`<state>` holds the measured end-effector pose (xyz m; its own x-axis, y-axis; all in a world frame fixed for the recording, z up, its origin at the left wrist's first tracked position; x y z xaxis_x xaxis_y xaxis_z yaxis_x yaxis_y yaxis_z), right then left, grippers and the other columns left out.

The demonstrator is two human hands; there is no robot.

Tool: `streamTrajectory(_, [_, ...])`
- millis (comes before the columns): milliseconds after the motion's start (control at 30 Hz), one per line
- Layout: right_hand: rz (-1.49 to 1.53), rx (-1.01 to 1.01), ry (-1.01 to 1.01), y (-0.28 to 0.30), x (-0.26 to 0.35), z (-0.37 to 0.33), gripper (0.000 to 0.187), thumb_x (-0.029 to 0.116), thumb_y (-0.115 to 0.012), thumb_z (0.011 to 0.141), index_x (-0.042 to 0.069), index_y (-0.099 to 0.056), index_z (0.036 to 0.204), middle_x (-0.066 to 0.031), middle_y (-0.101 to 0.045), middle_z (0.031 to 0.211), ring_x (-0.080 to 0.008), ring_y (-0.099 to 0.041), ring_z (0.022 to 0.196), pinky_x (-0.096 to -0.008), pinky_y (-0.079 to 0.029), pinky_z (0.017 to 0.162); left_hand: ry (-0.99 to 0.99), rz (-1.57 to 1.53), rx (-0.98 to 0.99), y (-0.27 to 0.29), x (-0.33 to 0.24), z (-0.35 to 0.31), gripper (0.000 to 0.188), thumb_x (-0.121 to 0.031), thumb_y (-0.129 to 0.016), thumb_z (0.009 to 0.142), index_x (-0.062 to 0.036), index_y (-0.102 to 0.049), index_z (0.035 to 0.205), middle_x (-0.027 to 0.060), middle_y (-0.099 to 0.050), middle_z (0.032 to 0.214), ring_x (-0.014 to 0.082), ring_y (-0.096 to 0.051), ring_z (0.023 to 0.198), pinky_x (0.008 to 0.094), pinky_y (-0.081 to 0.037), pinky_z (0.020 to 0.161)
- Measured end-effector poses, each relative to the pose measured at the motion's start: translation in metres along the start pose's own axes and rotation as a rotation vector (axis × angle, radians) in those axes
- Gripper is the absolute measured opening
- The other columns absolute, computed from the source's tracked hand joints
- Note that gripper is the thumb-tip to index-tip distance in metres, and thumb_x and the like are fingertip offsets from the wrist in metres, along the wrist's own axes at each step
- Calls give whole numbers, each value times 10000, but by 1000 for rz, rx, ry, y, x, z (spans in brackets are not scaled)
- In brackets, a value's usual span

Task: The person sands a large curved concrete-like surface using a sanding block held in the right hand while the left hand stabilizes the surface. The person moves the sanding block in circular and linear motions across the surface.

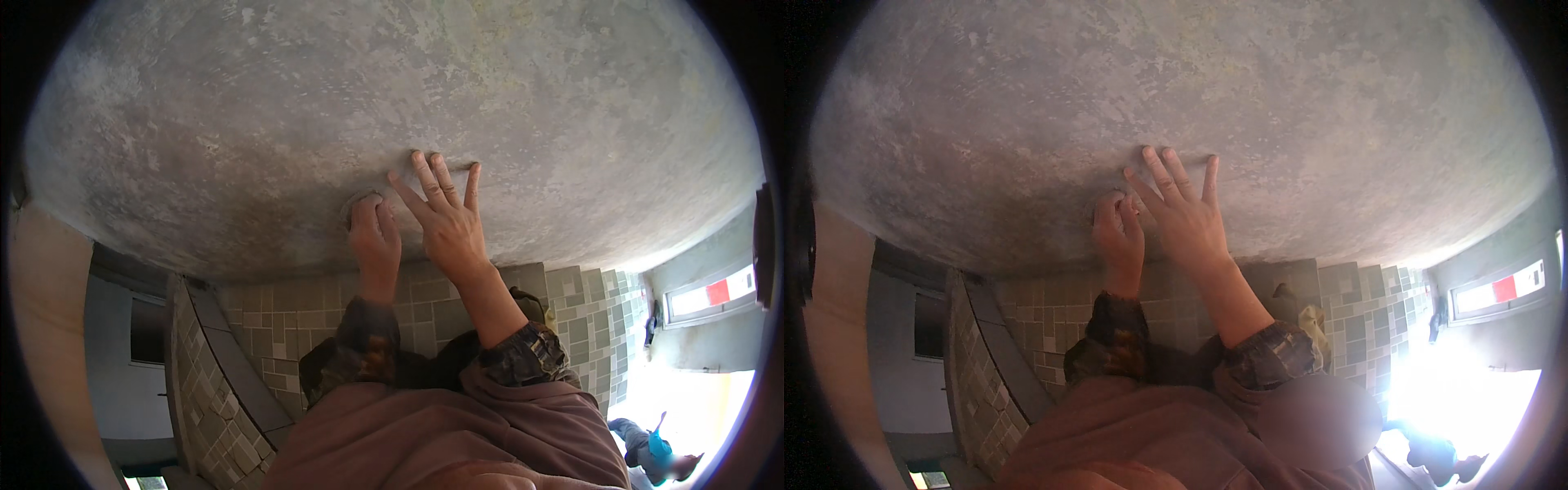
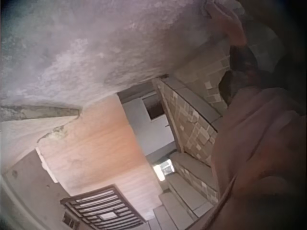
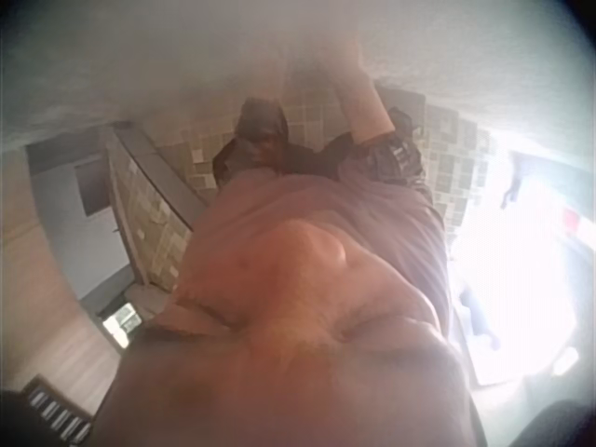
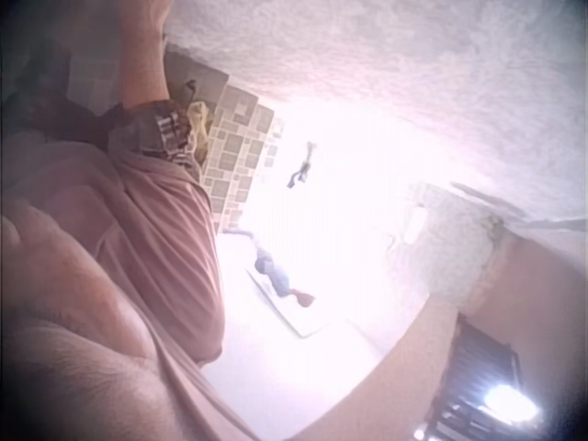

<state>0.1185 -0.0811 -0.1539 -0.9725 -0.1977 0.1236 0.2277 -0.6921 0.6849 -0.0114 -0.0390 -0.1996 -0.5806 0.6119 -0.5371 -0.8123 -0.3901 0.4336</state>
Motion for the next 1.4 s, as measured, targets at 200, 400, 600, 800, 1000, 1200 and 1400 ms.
streamTrajectory(200, [-35,-3,0,1,1,4,643,269,-642,853,302,-460,1469,-8,-294,1591,-204,-276,1473,-708,-214,1139,-140,76,52,-10,-16,-7,48,-28,-562,953,-18,-595,986,169,-634,920,379,-619,865,436,-487,762])
streamTrajectory(400, [-12,-10,3,3,1,4,621,281,-634,882,302,-453,1475,-8,-284,1596,-201,-270,1473,-707,-210,1141,-35,-26,14,-12,-5,-3,65,-27,-580,943,-11,-591,1006,181,-624,930,386,-614,871,433,-494,739])
streamTrajectory(600, [65,29,-24,3,2,5,676,40,-541,858,291,-458,1480,-37,-284,1610,-242,-262,1488,-698,-142,1162,-134,69,10,-9,-15,-1,80,-31,-579,946,-11,-580,1024,177,-617,922,397,-607,858,430,-495,728])
streamTrajectory(800, [-8,10,-16,3,4,6,596,281,-644,883,305,-478,1455,-25,-340,1562,-229,-300,1457,-711,-186,1146,-100,35,55,-15,-14,-10,86,-33,-585,942,-39,-579,1028,162,-625,930,395,-617,871,433,-494,726])
streamTrajectory(1000, [9,10,-20,-2,3,5,562,277,-631,892,316,-499,1436,-43,-334,1568,-246,-296,1465,-714,-168,1151,-39,-16,-15,-20,12,1,90,-37,-590,938,-57,-584,1025,155,-626,930,382,-627,860,419,-505,728])
streamTrajectory(1200, [0,55,-21,-2,2,4,611,135,-578,896,306,-453,1469,-42,-300,1596,-258,-290,1475,-714,-148,1159,-136,48,-10,-18,-6,-14,76,-43,-593,935,-44,-587,1011,158,-624,923,383,-622,871,413,-508,736])
streamTrajectory(1400, [16,52,-21,0,2,2,745,-16,-549,834,299,-413,1496,-36,-286,1606,-262,-299,1471,-707,-129,1172,-136,47,-138,16,-22,25,80,-43,-597,938,-41,-570,1014,161,-627,929,382,-623,870,427,-504,733])
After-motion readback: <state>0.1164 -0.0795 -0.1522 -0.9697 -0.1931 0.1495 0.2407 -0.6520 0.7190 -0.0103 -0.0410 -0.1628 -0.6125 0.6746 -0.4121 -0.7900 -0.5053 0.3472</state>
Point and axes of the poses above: each hand's wrist, its own z-axis towards the middle knuckle, its own y-axis out of the back of the hand, x = y × z, the point moved 7 cm from there along z, towards the middle knuckle
